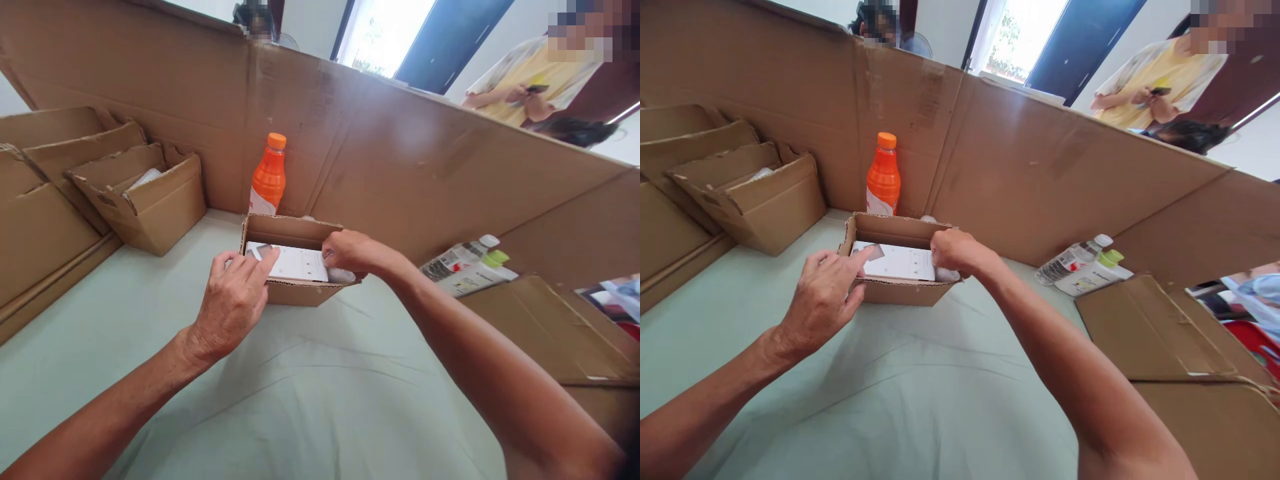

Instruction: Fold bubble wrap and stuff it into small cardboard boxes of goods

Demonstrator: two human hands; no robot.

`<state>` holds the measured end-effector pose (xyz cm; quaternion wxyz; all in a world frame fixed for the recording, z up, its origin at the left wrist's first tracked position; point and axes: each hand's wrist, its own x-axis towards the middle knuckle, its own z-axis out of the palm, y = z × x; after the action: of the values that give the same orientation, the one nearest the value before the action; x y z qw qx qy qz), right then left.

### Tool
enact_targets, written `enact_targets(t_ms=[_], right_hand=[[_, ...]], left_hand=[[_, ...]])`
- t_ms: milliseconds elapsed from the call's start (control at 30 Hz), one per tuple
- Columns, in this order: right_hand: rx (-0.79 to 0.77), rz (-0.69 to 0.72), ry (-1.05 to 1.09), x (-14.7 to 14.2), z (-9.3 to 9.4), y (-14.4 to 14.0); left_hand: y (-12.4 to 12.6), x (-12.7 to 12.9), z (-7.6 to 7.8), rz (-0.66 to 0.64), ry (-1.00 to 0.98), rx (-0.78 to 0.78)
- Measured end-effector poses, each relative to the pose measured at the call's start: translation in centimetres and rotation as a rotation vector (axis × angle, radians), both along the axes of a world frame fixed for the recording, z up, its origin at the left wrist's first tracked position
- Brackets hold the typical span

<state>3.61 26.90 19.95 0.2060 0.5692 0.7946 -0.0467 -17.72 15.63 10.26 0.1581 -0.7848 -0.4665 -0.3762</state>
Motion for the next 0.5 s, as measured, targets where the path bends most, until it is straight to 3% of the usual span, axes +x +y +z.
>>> enact_targets(t_ms=[133,300,500], right_hand=[[0.024,0.048,0.057,0.8,-0.8,0.0],[0.014,-0.015,0.169,2.5,0.6,-1.5],[0.039,0.002,-0.054,1.3,0.1,-1.1]], left_hand=[[0.2,-0.1,-0.2,-0.017,-0.016,-0.006],[0.4,-0.1,-0.1,-0.021,-0.028,-0.026],[0.3,0.1,-0.4,0.02,-0.016,-0.026]])
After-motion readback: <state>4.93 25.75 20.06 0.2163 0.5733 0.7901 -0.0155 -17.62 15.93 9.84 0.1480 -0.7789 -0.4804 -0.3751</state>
